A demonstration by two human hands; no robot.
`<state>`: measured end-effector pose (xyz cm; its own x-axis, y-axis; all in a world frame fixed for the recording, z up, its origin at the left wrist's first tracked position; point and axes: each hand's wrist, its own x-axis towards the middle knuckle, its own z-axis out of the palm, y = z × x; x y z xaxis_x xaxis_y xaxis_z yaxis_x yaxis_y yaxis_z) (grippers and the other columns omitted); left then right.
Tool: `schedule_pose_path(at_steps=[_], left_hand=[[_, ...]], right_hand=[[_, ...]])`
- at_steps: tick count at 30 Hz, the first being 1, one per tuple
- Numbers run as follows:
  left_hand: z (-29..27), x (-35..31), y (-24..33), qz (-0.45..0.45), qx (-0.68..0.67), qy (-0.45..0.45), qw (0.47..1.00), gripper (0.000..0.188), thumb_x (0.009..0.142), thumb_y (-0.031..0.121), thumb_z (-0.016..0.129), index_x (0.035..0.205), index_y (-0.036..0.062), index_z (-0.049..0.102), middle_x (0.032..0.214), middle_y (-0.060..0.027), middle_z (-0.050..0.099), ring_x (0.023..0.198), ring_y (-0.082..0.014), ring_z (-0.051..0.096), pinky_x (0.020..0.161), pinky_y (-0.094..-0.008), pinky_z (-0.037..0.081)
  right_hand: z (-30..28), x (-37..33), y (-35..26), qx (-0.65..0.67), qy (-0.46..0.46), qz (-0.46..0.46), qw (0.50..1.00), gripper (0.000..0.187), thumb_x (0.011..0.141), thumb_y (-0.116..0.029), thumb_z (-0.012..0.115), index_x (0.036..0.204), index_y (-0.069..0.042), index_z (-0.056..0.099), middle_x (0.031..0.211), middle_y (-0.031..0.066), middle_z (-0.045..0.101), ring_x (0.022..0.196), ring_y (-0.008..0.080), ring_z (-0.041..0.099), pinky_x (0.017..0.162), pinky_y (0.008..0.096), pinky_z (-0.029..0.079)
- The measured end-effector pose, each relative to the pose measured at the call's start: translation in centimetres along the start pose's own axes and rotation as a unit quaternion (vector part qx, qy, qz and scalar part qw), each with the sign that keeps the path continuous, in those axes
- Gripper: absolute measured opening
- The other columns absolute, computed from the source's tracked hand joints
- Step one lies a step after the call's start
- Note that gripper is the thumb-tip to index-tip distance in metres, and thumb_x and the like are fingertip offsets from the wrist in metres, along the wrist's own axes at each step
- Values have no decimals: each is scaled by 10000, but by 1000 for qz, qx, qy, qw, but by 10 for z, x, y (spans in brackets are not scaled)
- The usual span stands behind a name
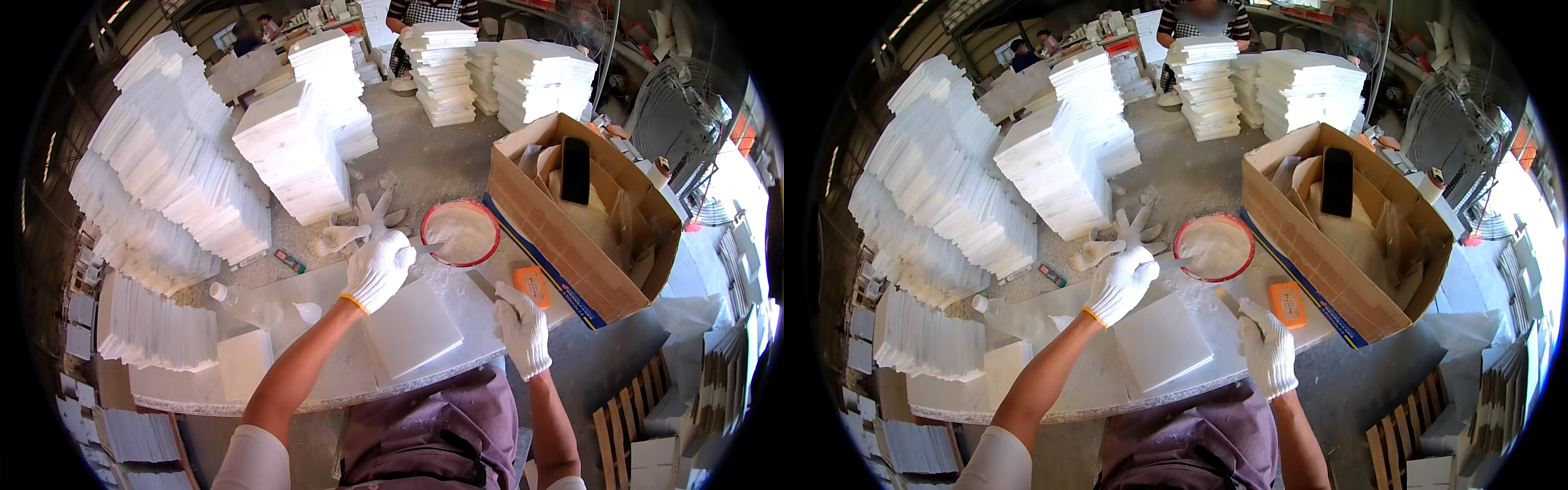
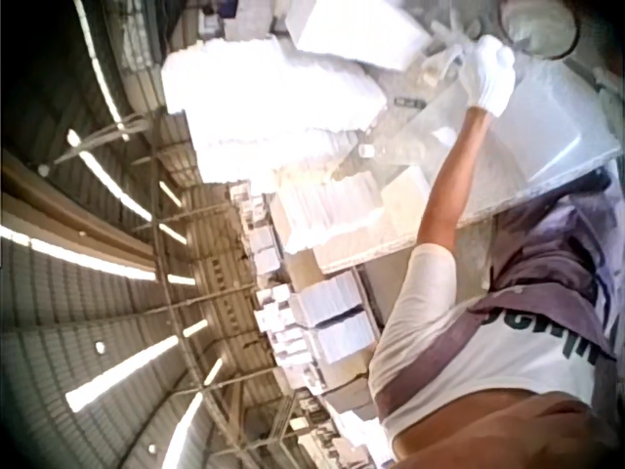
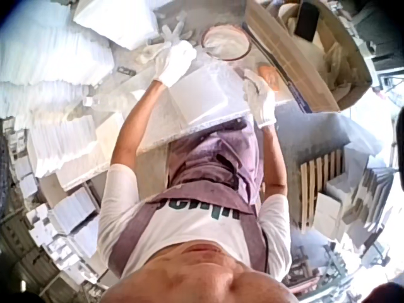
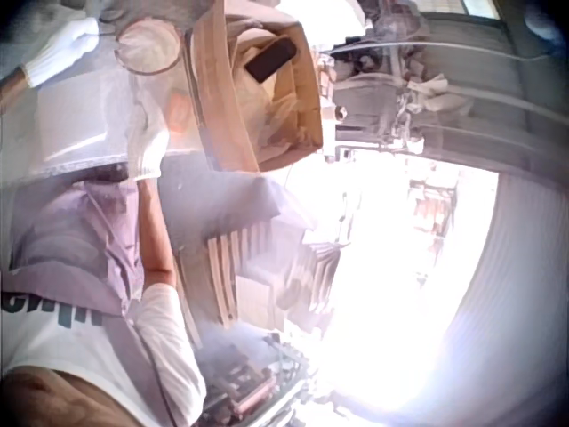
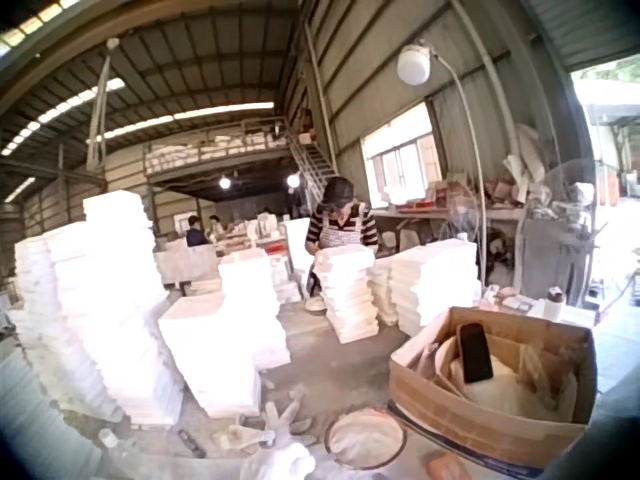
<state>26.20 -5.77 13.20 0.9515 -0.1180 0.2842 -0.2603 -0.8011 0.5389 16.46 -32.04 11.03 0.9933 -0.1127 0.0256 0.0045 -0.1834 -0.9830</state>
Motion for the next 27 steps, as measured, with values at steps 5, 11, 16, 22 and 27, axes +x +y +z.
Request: schedule_pose_path(at_steps=[5, 11, 16, 22, 27], left_hand=[[-11, -19, 18, -98, -119, -59, 986, 178, 948, 239, 648, 919, 64, 669, 774, -92, 679, 696, -219, 666, 636, -366, 529], [-6, -79, 34, -256, -404, -96, 873, 210, 994, 220, 660, 993, 11, 679, 814, -52, 695, 690, -103, 657, 636, -290, 551], [-4, -137, 13, -353, -552, -19, 755, 215, 991, 221, 687, 1028, 9, 671, 821, -56, 680, 719, -128, 651, 702, -299, 564], [-14, -164, -3, -345, -661, 55, 664, 97, 990, 146, 673, 992, 53, 646, 808, -72, 676, 694, -173, 664, 685, -375, 591], [10, -173, 35, -360, -660, -90, 654, 140, 997, 147, 675, 1035, 12, 667, 842, -38, 674, 740, -119, 639, 682, -271, 537]], right_hand=[[-3, 75, 13, -275, -8, -150, 950, 261, 955, -127, 580, 1168, -82, 723, 1034, 178, 728, 921, 360, 700, 815, 422, 555], [20, 122, 30, -444, -77, -121, 884, 284, 980, -250, 512, 1161, -163, 712, 1029, 182, 729, 950, 389, 703, 826, 495, 557], [28, 109, -2, -463, -46, -118, 877, 315, 960, -257, 584, 1227, -123, 685, 1004, 189, 728, 863, 377, 711, 747, 493, 565], [-1, -5, -5, -135, -164, -55, 976, 402, 962, -182, 671, 1331, -29, 625, 933, 181, 692, 825, 266, 701, 748, 370, 559], [47, -92, 25, 67, -197, 28, 978, 439, 1054, -248, 590, 1370, 56, 567, 1082, 81, 684, 919, 121, 630, 805, 260, 524]])
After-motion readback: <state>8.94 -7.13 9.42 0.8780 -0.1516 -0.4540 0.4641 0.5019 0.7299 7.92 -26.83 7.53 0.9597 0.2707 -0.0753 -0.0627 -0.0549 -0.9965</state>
